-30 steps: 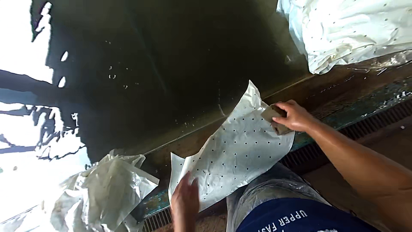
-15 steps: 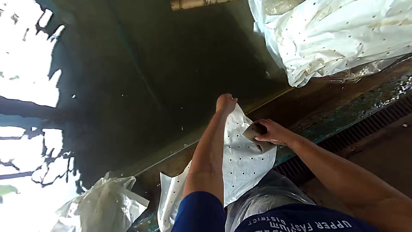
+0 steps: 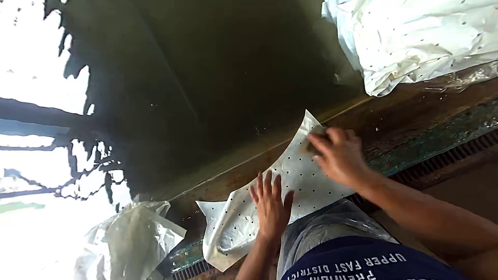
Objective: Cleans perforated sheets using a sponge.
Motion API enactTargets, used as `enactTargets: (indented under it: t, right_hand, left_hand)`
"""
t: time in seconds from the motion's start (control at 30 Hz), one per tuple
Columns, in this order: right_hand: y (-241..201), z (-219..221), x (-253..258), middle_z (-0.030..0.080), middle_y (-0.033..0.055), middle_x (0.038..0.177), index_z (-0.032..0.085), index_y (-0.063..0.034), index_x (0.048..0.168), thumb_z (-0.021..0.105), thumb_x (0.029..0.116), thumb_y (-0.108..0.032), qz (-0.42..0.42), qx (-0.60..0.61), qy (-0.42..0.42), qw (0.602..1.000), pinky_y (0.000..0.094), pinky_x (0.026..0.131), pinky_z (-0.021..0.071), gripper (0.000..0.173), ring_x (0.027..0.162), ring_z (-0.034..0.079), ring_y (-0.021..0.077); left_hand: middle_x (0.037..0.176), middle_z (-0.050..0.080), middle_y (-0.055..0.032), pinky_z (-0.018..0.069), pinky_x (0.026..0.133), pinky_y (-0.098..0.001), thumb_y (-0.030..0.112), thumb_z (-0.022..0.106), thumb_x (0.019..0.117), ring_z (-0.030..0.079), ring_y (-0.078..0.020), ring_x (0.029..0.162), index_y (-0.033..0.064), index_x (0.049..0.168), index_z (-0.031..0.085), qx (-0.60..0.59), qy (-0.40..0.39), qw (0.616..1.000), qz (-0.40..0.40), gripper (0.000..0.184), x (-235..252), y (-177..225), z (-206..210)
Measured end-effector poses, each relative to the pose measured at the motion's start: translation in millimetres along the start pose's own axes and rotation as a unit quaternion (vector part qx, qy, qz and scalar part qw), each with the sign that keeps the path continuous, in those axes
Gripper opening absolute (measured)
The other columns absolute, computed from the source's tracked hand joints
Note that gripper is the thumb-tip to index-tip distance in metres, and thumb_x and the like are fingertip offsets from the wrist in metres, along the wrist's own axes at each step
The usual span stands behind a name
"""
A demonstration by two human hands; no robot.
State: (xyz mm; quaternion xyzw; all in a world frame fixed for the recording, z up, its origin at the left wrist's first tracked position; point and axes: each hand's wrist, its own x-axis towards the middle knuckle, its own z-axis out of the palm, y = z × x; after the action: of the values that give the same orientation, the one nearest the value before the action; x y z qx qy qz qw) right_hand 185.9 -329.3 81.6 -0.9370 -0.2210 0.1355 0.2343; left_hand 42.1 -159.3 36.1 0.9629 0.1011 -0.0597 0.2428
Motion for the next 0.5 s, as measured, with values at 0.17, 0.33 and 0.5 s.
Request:
enactTargets:
  t: [0.17,0.33,0.5]
  right_hand:
    - [-48,104,11,0.056,0.0258,0.141,0.059,-0.0253,0.146,0.057,0.0969,-0.001,-0.181,0.030,-0.175,0.967,0.0682,0.096,0.0435,0.055,0.127,0.054,0.0496]
    - [56,78,61,0.061,0.0361,0.126,0.067,-0.0135,0.137,0.066,0.0916,-0.003,-0.060,-0.053,0.064,0.995,0.0722,0.089,0.0488,0.046,0.114,0.058,0.0597]
    - [83,8,105,0.039,0.0410,0.147,0.053,-0.0037,0.147,0.060,0.1018,-0.010,0.182,-0.038,0.033,0.982,0.0725,0.101,0.0416,0.046,0.133,0.041,0.0625]
  left_hand:
    - [0.136,0.066,-0.0186,0.0305,0.107,-0.0779,0.047,0.058,0.0929,0.057,-0.0495,0.130,0.0102,0.130,0.072,0.049,0.090,0.995,-0.011,0.054,-58,-30,41]
    - [0.139,0.065,-0.0179,0.0322,0.109,-0.0736,0.051,0.052,0.0958,0.057,-0.0478,0.130,0.0122,0.132,0.071,0.066,0.087,0.994,-0.007,0.056,-58,-32,43]
    - [0.138,0.065,-0.0186,0.0342,0.108,-0.0732,0.050,0.055,0.0938,0.057,-0.0492,0.130,0.0120,0.130,0.072,0.063,0.095,0.993,-0.006,0.055,-55,-31,43]
